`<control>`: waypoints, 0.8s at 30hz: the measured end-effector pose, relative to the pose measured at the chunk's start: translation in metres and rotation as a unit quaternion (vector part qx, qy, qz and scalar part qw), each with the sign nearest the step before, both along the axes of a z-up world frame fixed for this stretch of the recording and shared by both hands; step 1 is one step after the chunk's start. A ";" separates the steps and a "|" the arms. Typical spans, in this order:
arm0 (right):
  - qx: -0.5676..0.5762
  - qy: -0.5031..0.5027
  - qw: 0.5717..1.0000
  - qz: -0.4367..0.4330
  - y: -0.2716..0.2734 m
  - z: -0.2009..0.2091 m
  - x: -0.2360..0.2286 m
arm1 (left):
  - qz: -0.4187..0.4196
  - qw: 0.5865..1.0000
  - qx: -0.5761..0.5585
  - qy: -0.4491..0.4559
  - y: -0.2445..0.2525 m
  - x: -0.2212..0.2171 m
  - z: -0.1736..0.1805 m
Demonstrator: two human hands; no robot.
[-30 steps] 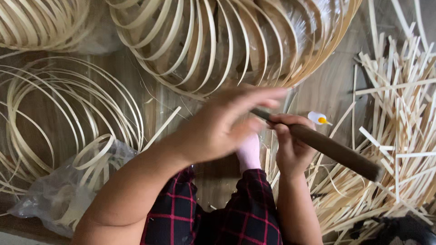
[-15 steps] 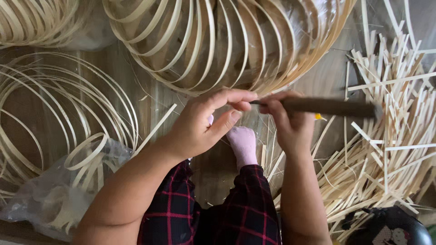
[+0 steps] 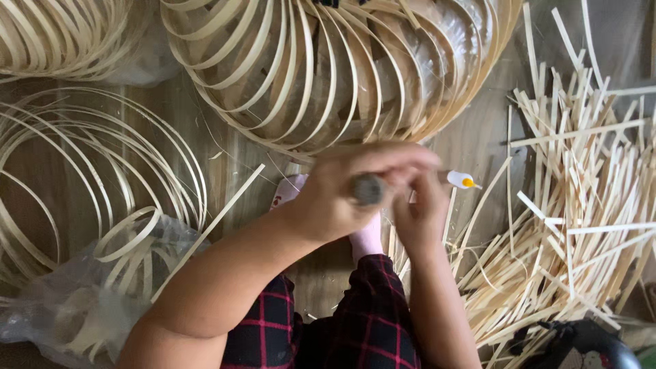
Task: The person constructs a bamboo lamp shade by applying glue to bamboo strips and securing them onto a circular frame.
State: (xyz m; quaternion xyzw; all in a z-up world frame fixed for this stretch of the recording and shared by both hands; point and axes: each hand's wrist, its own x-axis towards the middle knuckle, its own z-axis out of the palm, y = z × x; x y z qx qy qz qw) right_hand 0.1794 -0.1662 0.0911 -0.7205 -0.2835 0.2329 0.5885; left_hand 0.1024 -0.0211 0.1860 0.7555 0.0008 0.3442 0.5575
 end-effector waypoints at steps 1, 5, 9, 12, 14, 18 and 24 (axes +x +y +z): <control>-0.034 -0.098 0.995 -0.002 -0.002 0.000 0.005 | 0.041 0.999 -0.028 -0.017 0.002 -0.004 -0.002; -0.119 -0.343 0.928 0.080 0.004 -0.012 0.017 | 0.052 0.995 -0.084 0.018 -0.003 -0.021 -0.001; -0.094 -0.435 0.889 0.105 0.019 -0.017 0.024 | 0.126 0.991 -0.034 0.037 0.003 -0.028 0.006; -0.107 -0.446 0.882 0.106 0.025 -0.011 0.032 | 0.141 0.988 -0.032 0.061 0.007 -0.033 0.014; -0.127 -0.463 0.871 0.099 0.022 -0.008 0.035 | 0.135 0.987 -0.047 0.069 0.008 -0.036 0.015; -0.106 -0.394 0.910 0.073 0.014 -0.007 0.035 | 0.127 0.982 -0.099 0.098 0.007 -0.038 0.012; -0.114 -0.404 0.904 0.075 0.015 -0.008 0.024 | 0.172 0.979 -0.069 0.080 0.007 -0.047 0.012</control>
